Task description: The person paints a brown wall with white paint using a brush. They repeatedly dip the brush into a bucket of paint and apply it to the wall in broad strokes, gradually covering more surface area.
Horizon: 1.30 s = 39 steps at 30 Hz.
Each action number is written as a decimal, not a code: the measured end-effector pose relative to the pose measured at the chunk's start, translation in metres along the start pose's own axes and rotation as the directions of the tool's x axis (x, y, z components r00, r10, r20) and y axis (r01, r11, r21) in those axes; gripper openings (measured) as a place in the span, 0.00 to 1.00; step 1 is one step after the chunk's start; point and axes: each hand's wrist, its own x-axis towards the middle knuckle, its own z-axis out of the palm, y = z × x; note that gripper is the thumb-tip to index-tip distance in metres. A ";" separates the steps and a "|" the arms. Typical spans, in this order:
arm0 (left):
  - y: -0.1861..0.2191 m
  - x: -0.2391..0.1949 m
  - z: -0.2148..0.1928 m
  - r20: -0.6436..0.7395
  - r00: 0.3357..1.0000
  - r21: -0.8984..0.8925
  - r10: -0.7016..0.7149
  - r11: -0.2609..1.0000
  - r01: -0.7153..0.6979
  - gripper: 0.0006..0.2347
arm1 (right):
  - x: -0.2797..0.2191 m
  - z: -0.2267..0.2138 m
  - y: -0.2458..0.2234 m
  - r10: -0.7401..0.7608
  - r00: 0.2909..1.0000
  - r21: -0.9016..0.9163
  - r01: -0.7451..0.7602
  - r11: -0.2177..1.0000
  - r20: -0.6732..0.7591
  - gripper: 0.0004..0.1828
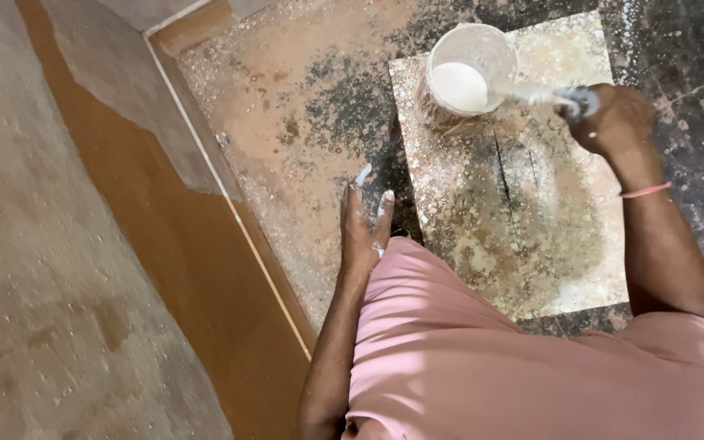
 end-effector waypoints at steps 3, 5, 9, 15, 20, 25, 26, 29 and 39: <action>0.002 -0.005 0.000 -0.008 0.997 0.000 -0.071 0.997 0.071 0.24 | -0.005 -0.005 -0.001 -0.026 0.999 0.363 0.033 0.931 -0.026 0.19; 0.005 -0.007 0.001 -0.012 1.000 0.010 -0.028 1.000 0.029 0.24 | 0.002 0.001 -0.007 -0.010 0.997 0.684 -0.041 0.728 0.070 0.24; 0.012 -0.018 -0.001 -0.026 0.992 0.083 0.126 0.989 -0.123 0.30 | 0.035 0.021 -0.014 0.060 0.923 0.654 -0.314 0.688 0.381 0.21; 0.025 -0.038 -0.012 0.040 0.975 0.177 0.220 0.958 -0.223 0.46 | 0.046 0.039 0.014 0.055 0.851 0.674 -0.451 0.585 0.522 0.21; 0.025 -0.049 -0.014 0.030 0.975 0.151 0.221 0.963 -0.223 0.48 | 0.014 0.035 0.035 0.063 0.894 0.668 -0.377 0.642 0.445 0.19; 0.015 -0.064 -0.013 -0.060 0.977 0.180 0.206 0.965 -0.192 0.45 | -0.040 0.026 0.033 -0.005 0.950 0.817 -0.265 0.512 0.311 0.17; 0.012 -0.067 -0.012 -0.100 0.977 0.180 0.190 0.969 -0.170 0.44 | -0.052 0.027 0.027 -0.039 0.957 0.849 -0.236 0.474 0.287 0.17; 0.002 -0.078 -0.010 -0.229 0.966 0.219 0.119 0.973 -0.068 0.41 | -0.083 0.031 0.001 -0.166 0.963 0.937 -0.151 0.316 0.211 0.17; 0.007 -0.125 -0.057 -0.418 0.901 0.091 -0.121 0.981 0.174 0.36 | -0.124 0.047 -0.142 -0.638 0.770 0.984 -0.124 -0.125 0.016 0.19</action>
